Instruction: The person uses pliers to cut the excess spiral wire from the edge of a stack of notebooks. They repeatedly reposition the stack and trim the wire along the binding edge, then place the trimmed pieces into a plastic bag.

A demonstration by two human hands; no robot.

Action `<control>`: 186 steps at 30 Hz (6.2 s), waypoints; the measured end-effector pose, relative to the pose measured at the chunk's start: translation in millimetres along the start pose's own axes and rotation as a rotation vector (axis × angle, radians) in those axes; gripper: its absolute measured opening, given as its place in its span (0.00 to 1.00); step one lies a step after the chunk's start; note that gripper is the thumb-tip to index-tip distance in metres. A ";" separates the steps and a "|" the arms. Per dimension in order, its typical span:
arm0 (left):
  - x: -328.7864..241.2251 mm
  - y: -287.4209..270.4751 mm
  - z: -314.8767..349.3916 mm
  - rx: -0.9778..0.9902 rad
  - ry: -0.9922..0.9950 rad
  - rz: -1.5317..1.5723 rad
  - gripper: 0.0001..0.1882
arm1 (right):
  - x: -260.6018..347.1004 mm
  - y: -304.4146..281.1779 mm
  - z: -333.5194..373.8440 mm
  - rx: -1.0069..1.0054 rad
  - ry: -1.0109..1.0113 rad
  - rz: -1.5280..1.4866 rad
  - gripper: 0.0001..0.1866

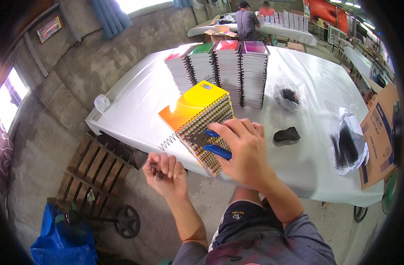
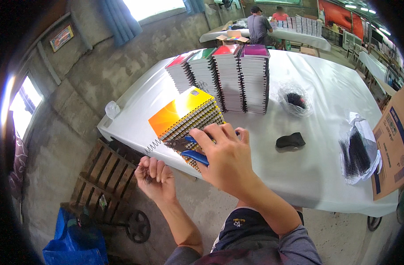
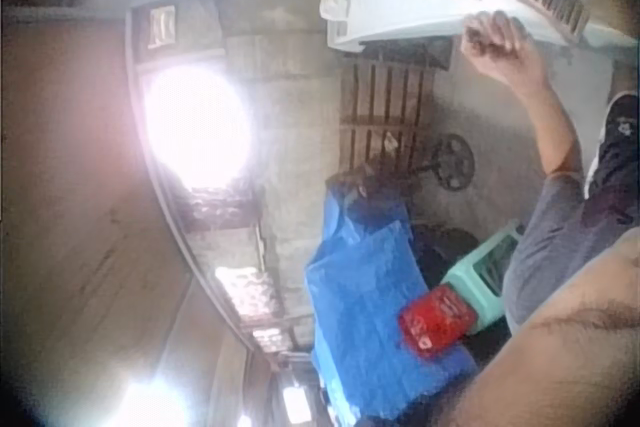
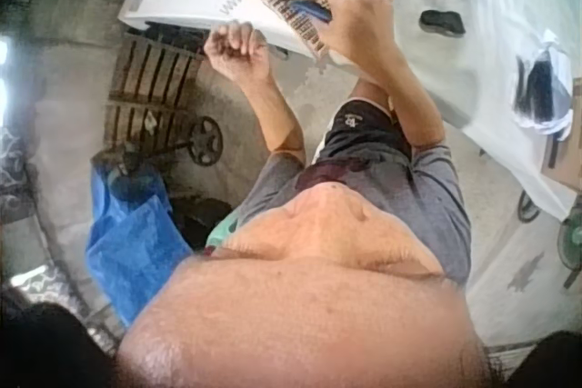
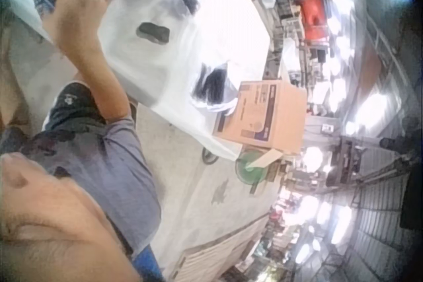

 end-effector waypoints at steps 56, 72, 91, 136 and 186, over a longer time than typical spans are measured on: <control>-33.6 31.7 6.4 -0.223 0.588 -1.402 0.12 | -7.1 8.2 -31.3 0.144 -0.160 -0.138 0.28; 127.8 31.0 109.5 -0.277 -0.694 0.264 0.17 | -84.1 -50.2 46.6 -0.177 -0.137 -0.325 0.24; 510.7 -24.3 -118.9 -0.509 -0.816 -0.528 0.38 | -196.3 -183.3 275.8 -0.417 0.293 0.514 0.20; -3.5 30.4 -46.0 0.387 0.592 -1.759 0.22 | 13.9 24.7 15.2 -0.047 -0.114 0.044 0.22; 0.8 27.1 -42.0 0.428 0.518 -1.641 0.24 | 1.8 29.6 35.5 0.047 -0.064 -0.033 0.25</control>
Point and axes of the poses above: each hand's wrist, its own z-axis away from the middle knuckle, its own y-axis out of the palm, x = y × z, the point moved 9 cm from there along -z, towards the middle knuckle, and after that the axes turned 11 degrees about -z, right-handed, at the moved point
